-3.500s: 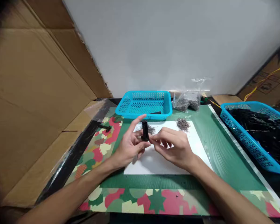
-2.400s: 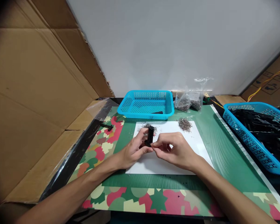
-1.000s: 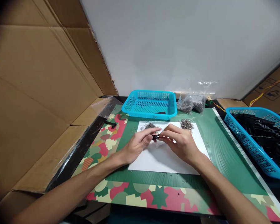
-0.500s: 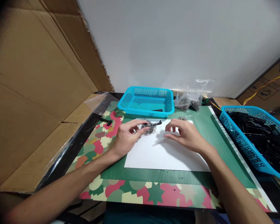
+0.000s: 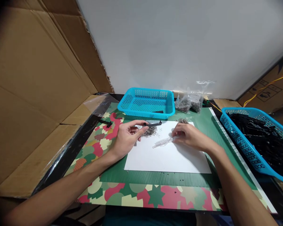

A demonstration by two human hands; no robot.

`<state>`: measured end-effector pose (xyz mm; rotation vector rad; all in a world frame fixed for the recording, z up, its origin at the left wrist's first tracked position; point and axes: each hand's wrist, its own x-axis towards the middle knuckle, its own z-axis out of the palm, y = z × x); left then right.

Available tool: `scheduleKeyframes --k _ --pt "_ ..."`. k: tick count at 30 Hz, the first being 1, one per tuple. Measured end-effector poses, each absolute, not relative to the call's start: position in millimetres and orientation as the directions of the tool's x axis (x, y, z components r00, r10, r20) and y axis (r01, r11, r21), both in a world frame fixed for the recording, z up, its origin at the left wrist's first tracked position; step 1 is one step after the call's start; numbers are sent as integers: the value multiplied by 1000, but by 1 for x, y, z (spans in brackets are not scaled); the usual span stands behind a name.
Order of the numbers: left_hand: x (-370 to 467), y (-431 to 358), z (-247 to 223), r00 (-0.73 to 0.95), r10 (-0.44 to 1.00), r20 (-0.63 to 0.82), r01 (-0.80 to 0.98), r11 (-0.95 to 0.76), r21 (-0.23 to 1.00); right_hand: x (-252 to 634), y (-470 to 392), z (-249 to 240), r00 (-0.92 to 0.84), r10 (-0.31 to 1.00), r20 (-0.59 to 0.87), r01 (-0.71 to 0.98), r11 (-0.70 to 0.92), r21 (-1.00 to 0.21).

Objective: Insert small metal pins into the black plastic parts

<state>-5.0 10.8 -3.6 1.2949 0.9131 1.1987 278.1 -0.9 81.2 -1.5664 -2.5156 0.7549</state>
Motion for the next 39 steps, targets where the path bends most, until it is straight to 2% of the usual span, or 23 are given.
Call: scheduleKeyframes --k 6,13,16,20,24,26,28,32,36,39 --pt "-3 11 -7 227 960 166 -159 -131 978 266 -5 78 -493 846 -203 793 340 -506" --pt "0 9 -9 264 954 139 -183 -92 979 263 -9 82 -461 846 -269 803 268 -533" --pt "-1 8 -9 273 954 125 -211 -68 975 262 -10 85 -460 849 -261 741 205 -639" --pt "0 10 -9 317 944 97 -277 -6 961 255 -10 86 -440 886 -145 560 145 -816" --pt "3 11 -12 377 916 134 -375 19 927 247 -11 81 -329 943 -39 425 111 -898" --pt "4 11 -12 420 896 142 -466 79 881 243 -11 76 -290 957 -14 378 101 -920" --pt "6 10 -11 477 874 97 -548 209 810 239 -11 72 -265 964 12 338 104 -935" --pt "6 7 -6 549 836 4 -616 401 678 231 -9 64 -180 984 11 263 59 -963" --pt "6 6 -6 562 827 -5 -603 414 682 229 -9 62 -85 996 -12 234 9 -972" --pt "6 5 -9 582 813 -2 -568 408 715 230 -11 61 -87 994 -72 259 -47 -965"
